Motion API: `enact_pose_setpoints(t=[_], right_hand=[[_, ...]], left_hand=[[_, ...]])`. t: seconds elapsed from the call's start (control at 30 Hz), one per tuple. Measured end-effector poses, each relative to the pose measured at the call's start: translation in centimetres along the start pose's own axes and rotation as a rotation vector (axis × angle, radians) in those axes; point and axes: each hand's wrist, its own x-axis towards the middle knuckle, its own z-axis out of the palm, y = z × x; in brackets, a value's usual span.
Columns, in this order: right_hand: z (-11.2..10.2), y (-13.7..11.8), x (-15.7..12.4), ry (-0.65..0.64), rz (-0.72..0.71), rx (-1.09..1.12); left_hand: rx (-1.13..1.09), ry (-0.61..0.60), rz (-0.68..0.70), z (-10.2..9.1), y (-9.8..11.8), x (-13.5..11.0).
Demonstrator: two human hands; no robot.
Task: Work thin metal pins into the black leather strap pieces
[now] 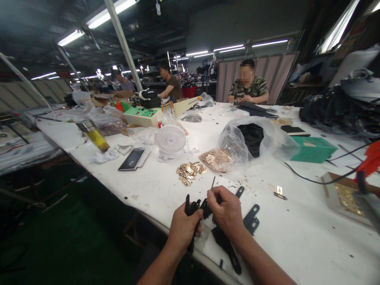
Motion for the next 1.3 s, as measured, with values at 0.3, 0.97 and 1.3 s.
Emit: enact_pose_setpoints(t=[0.3, 0.97, 1.3], right_hand=[[0.2, 0.1, 0.6, -0.363, 0.073, 0.266], [0.6, 0.7, 0.4, -0.212, 0.254, 0.367], [0.9, 0.7, 0.0, -0.203, 0.153, 0.248]], left_hand=[[0.034, -0.094, -0.036, -0.2, -0.2, 0.2], [-0.008, -0.045, 0.012, -0.8, -0.5, -0.4], [-0.006, -0.037, -0.004, -1.0, -0.5, -0.4]])
